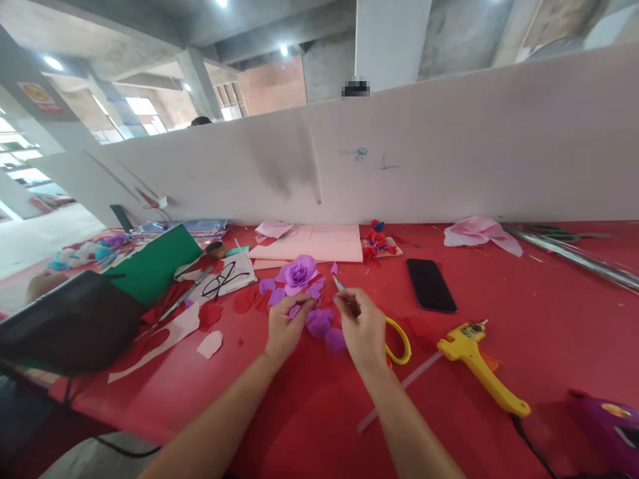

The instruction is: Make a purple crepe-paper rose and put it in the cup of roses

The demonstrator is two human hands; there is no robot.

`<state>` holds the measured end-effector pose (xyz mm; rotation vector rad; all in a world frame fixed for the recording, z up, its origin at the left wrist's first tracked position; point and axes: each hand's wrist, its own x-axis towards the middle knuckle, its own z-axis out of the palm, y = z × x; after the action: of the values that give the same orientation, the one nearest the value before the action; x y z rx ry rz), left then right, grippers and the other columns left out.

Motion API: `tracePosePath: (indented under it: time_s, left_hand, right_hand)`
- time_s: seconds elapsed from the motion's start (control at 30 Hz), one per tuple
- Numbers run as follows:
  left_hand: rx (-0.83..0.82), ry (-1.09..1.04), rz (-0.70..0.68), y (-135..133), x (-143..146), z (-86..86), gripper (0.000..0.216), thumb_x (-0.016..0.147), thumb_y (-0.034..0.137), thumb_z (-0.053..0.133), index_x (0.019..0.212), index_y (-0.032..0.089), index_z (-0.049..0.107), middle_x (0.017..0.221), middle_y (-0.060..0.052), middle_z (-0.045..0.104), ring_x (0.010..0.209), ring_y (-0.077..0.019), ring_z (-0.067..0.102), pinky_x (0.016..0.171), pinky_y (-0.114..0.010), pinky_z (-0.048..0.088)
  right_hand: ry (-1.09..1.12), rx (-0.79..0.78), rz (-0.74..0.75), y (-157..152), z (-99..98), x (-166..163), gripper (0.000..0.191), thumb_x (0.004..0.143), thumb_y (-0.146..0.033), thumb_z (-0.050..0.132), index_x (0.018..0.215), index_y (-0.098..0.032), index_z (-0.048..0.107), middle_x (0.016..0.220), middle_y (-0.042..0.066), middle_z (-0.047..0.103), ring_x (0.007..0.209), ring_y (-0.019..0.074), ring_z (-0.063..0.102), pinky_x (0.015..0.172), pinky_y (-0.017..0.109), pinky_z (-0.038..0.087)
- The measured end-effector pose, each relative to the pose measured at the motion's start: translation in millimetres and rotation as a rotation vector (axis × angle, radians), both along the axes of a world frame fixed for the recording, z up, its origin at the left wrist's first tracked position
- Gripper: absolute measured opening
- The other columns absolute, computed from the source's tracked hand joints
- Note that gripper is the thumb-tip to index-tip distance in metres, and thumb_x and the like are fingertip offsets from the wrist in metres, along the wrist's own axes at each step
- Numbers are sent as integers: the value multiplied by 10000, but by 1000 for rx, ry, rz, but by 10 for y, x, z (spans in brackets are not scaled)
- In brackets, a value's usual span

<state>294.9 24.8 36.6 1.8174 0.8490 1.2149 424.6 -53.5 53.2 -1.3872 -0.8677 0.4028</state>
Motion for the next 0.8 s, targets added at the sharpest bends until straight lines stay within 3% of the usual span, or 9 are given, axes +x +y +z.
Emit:
tracePosePath:
  time_s: [0.13,0.3,0.47,0.67,0.8]
  left_hand:
    - [-31,-2,-48,-59,18,26,150,797,305,599,806,192,697,759,-34,701,714,-154,631,716,-283,486]
    - [-148,-103,-61,-22,17,31,159,775,305,620,821,179,705,780,-34,701,725,-144,621,729,-276,486]
    - [-291,-321,-4,187,-46,52,200,707,308,688,850,170,713,793,-36,697,730,-135,616,738,-278,479]
    - [-340,-579,9,440,-180,103,157,683,277,710,756,180,610,661,22,603,614,-90,566,661,-245,471]
    - [-371,-590,-12,454,-192,99,181,708,275,682,771,195,533,671,30,580,650,-115,601,684,-280,487]
  right_hand:
    - [-8,-120,-31,12,-25,12,409,835,-534,508,610,-193,537,496,-29,472,481,122,421,493,250,322]
    - [92,7,-120,50,-67,123,232,731,-398,667,796,-191,586,710,-4,595,599,126,515,564,242,392]
    - [179,27,-168,65,-89,254,233,706,-393,667,766,-173,623,610,-30,554,493,89,436,494,224,342]
    - [-129,-133,-194,38,-126,313,313,814,-443,513,717,-166,624,596,2,582,565,134,505,559,254,369]
    - [-385,-251,-90,37,-141,341,170,796,-288,523,858,-183,642,760,33,655,685,170,568,665,292,405]
